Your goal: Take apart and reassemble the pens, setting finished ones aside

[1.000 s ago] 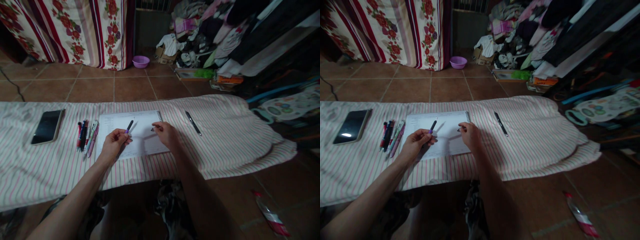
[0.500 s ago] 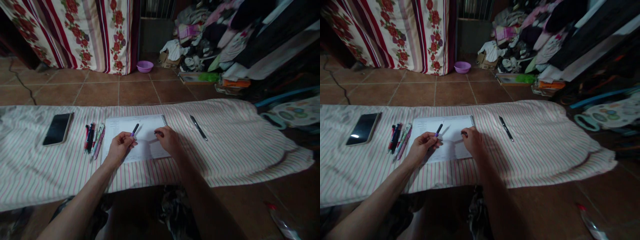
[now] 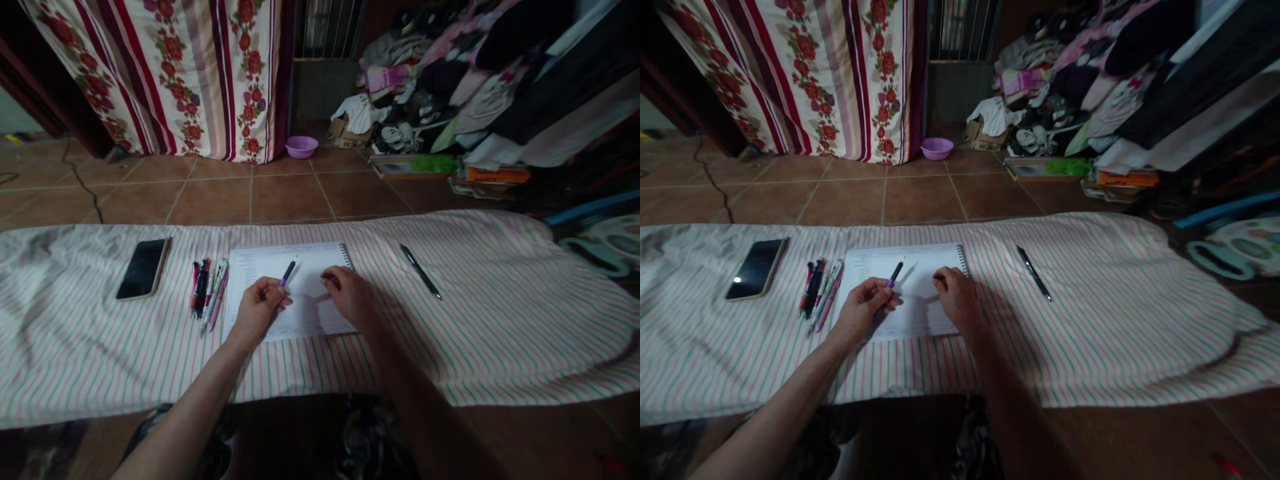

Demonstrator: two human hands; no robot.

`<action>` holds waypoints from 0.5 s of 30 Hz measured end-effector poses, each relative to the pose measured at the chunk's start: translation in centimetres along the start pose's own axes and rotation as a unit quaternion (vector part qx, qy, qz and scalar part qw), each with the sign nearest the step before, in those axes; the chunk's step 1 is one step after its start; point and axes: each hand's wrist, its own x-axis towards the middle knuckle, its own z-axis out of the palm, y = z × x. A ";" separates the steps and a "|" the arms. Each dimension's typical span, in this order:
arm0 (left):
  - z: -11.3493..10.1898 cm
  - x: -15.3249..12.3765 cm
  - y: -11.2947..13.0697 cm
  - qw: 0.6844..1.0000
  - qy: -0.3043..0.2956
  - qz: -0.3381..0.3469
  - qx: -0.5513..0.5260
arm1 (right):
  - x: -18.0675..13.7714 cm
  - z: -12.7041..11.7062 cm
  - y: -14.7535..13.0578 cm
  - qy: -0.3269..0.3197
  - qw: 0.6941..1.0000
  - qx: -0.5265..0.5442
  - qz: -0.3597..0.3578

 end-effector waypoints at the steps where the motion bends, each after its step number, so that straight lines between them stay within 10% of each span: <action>1: -0.1 0.0 0.0 1.000 -0.001 0.001 -0.001 | 0.1 0.1 -0.1 0.005 1.000 0.029 0.010; 15: 0.0 -0.2 0.3 1.000 0.000 0.006 -0.011 | 0.7 1.2 -1.3 0.007 0.929 0.347 0.126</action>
